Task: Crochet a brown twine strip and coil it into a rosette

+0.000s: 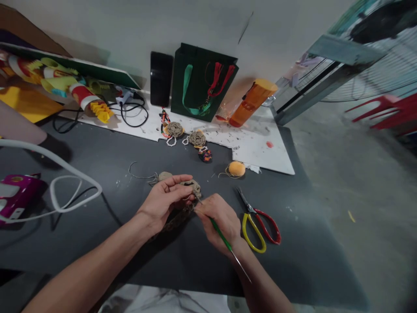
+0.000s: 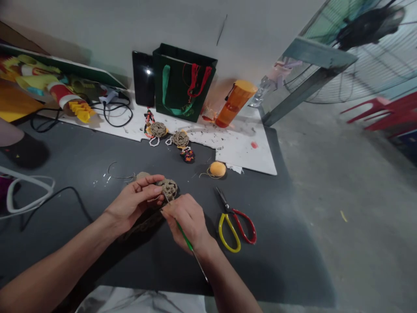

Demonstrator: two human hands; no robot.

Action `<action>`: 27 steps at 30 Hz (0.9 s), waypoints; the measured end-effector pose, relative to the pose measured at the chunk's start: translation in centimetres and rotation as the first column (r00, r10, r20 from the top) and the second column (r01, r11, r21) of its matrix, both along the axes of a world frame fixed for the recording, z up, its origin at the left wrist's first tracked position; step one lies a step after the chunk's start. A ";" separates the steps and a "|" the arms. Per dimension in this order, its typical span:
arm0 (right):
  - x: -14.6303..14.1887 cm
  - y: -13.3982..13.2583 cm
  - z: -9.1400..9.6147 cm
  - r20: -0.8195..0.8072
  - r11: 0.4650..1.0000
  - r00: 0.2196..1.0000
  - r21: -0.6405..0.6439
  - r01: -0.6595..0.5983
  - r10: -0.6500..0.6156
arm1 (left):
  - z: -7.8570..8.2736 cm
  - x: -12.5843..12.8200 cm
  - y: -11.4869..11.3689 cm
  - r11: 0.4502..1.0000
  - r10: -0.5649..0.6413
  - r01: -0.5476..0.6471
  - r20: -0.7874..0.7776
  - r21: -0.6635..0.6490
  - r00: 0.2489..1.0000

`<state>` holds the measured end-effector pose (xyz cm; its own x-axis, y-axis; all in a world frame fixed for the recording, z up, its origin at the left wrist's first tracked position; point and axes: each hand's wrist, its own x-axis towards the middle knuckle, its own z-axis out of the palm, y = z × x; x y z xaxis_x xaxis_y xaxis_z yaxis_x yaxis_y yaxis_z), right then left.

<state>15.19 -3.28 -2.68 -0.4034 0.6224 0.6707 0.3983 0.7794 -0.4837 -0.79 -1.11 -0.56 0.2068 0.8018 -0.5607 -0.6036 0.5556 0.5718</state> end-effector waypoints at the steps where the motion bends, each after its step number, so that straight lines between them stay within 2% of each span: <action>1: 0.0 0.0 -0.2 -0.006 1.000 1.000 0.018 0.000 0.000 | 0.0 0.0 0.0 1.000 -0.002 0.002 0.013 -0.015 1.000; 6: -0.1 0.1 -0.6 -0.019 0.999 1.000 0.049 -0.011 0.012 | -0.2 0.1 -0.1 0.998 -0.005 0.007 0.047 -0.056 0.999; 14: -0.2 0.2 -0.2 -0.026 0.998 0.999 0.044 -0.041 0.042 | -0.4 0.0 -0.1 0.992 -0.060 0.073 0.129 -0.099 0.990; 20: -0.3 0.1 -0.5 -0.018 0.996 1.000 0.084 -0.005 0.007 | -0.5 0.2 -0.3 0.999 -0.003 0.009 0.127 -0.046 0.992; 27: -0.3 0.3 -0.4 -0.006 0.991 0.999 0.129 -0.037 0.038 | -0.3 0.2 -0.2 0.987 -0.054 0.079 0.173 -0.137 0.983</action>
